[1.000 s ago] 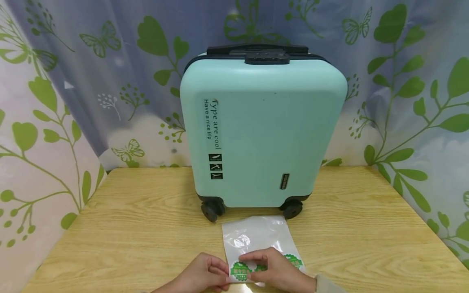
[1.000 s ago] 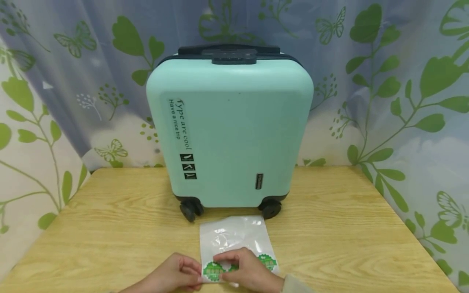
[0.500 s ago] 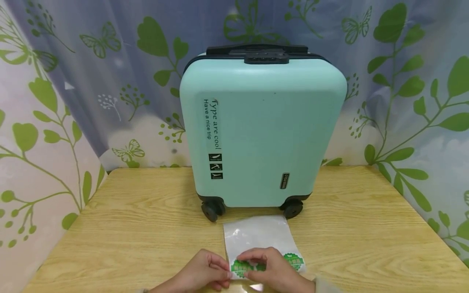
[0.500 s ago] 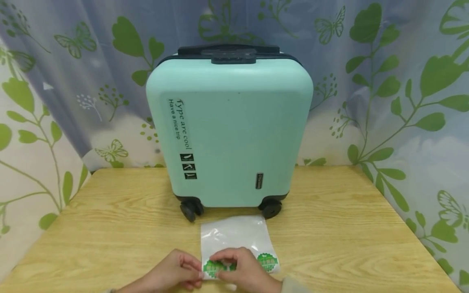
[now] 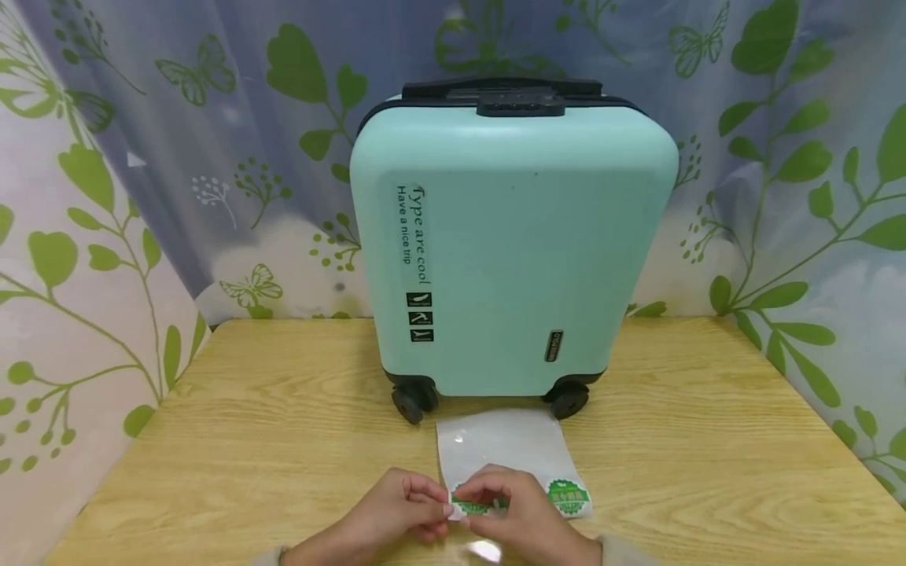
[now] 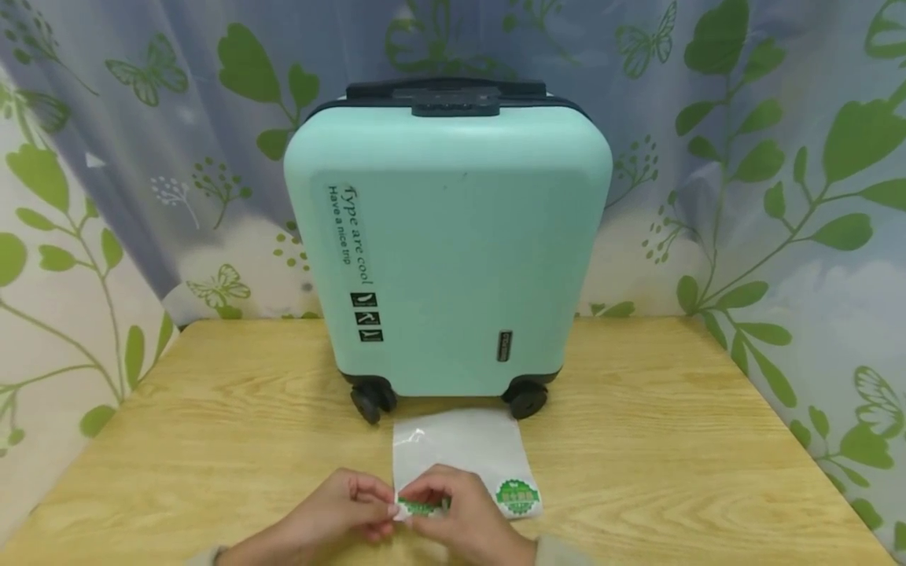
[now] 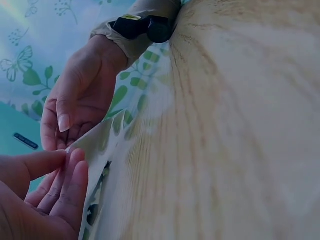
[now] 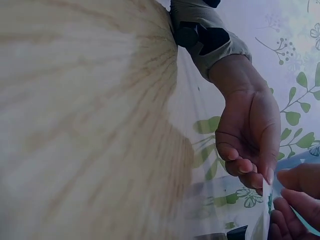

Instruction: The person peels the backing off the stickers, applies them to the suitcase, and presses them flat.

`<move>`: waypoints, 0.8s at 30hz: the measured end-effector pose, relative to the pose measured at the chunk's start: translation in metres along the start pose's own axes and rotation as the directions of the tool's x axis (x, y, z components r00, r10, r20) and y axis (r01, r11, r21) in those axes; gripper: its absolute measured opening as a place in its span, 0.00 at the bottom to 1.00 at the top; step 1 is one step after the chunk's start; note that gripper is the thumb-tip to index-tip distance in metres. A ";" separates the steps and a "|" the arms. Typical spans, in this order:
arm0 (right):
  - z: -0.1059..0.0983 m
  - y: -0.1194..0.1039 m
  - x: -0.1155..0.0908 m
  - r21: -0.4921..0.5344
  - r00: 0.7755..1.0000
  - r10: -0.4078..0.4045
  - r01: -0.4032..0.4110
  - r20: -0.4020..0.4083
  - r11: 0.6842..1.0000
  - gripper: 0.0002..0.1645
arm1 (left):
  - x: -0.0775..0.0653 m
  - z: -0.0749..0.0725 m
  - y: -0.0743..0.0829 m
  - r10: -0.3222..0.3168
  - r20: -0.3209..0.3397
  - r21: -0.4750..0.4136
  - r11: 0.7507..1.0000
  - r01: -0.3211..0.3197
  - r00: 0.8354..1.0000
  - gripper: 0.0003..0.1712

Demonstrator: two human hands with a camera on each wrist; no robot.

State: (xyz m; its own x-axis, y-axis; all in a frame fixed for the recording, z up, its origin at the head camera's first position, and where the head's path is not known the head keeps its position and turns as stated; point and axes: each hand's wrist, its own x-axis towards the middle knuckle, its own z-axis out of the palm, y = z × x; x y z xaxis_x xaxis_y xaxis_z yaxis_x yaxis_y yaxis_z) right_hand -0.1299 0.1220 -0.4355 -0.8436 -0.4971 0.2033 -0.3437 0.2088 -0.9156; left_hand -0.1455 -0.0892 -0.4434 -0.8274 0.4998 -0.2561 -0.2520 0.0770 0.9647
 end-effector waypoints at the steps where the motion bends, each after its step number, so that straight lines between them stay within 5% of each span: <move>1: 0.000 0.000 0.000 -0.005 1.000 0.006 -0.006 -0.007 1.000 0.13 | 0.000 0.000 0.000 -0.001 0.000 -0.008 1.000 0.001 1.000 0.10; 24: -0.001 -0.003 0.003 0.043 0.994 0.060 -0.056 -0.091 0.998 0.09 | 0.000 -0.002 0.006 0.051 0.016 -0.136 0.989 -0.048 0.999 0.11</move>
State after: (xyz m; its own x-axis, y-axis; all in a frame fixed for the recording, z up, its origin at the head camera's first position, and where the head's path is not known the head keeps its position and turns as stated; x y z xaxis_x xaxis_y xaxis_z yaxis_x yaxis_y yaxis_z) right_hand -0.1319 0.1206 -0.4315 -0.8966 -0.4050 0.1789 -0.2779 0.2003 -0.9395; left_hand -0.1474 -0.0904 -0.4378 -0.8312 0.5166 -0.2057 -0.2779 -0.0656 0.9584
